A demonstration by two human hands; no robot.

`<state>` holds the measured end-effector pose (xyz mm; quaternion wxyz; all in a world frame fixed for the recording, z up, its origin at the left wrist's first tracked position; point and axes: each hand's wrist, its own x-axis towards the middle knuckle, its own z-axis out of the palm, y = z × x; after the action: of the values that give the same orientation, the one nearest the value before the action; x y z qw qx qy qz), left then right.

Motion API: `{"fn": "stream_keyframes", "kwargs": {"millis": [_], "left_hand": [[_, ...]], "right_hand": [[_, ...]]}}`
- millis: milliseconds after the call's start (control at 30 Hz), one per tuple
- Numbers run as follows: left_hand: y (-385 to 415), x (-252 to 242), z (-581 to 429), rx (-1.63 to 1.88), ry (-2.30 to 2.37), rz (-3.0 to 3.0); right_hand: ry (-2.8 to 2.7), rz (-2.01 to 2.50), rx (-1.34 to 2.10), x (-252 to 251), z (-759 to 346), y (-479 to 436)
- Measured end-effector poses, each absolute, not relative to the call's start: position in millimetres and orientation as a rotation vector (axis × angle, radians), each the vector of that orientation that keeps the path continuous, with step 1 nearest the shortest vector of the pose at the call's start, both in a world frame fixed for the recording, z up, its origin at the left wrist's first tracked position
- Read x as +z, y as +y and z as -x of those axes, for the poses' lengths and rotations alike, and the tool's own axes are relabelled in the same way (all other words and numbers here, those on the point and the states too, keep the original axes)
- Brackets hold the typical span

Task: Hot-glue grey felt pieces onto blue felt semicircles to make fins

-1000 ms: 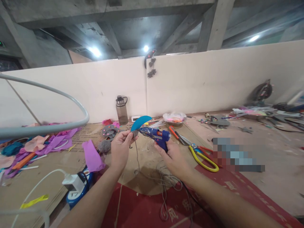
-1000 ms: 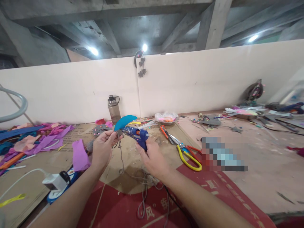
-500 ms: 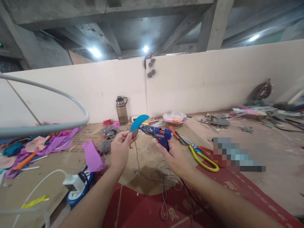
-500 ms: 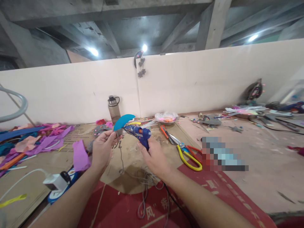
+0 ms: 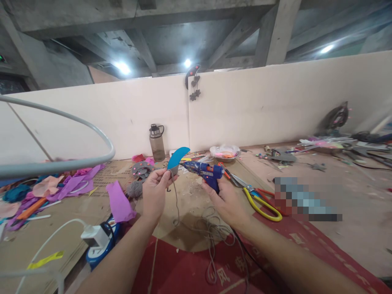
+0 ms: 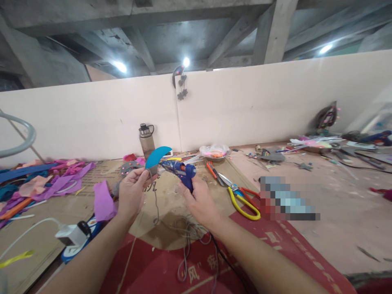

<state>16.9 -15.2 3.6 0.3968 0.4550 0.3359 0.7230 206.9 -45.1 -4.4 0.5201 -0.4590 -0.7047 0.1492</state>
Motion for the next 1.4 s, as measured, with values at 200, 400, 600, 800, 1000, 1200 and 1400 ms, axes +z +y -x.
{"fn": "stream_keyframes", "kwargs": {"millis": [200, 400, 600, 800, 1000, 1200, 1400], "left_hand": [[-16, 9, -18, 1.817, 0.782, -1.054], [-13, 8, -14, 1.748, 0.754, -0.968], [-9, 0, -11, 1.725, 0.886, -1.042], [-6, -6, -14, 1.790, 1.148, -1.270], [-23, 3, -16, 1.786, 1.347, -1.648], [-23, 4, -16, 1.765, 1.295, -1.592], [-15, -1, -24, 1.710, 0.966, -1.200]], "right_hand": [[-1.680, 1.101, 0.399, -6, -209, -39], [-1.467, 1.106, 1.024, -26, -217, 0], [-1.871, 1.649, 0.487, -44, -237, 32], [-1.858, 1.600, 0.095, -20, -231, 5], [-1.478, 0.806, 1.033, 1, -156, -18], [-1.360, 0.748, 1.123, 3, -136, -13], [-1.483, 0.898, 0.706, 3, -156, -10]]}}
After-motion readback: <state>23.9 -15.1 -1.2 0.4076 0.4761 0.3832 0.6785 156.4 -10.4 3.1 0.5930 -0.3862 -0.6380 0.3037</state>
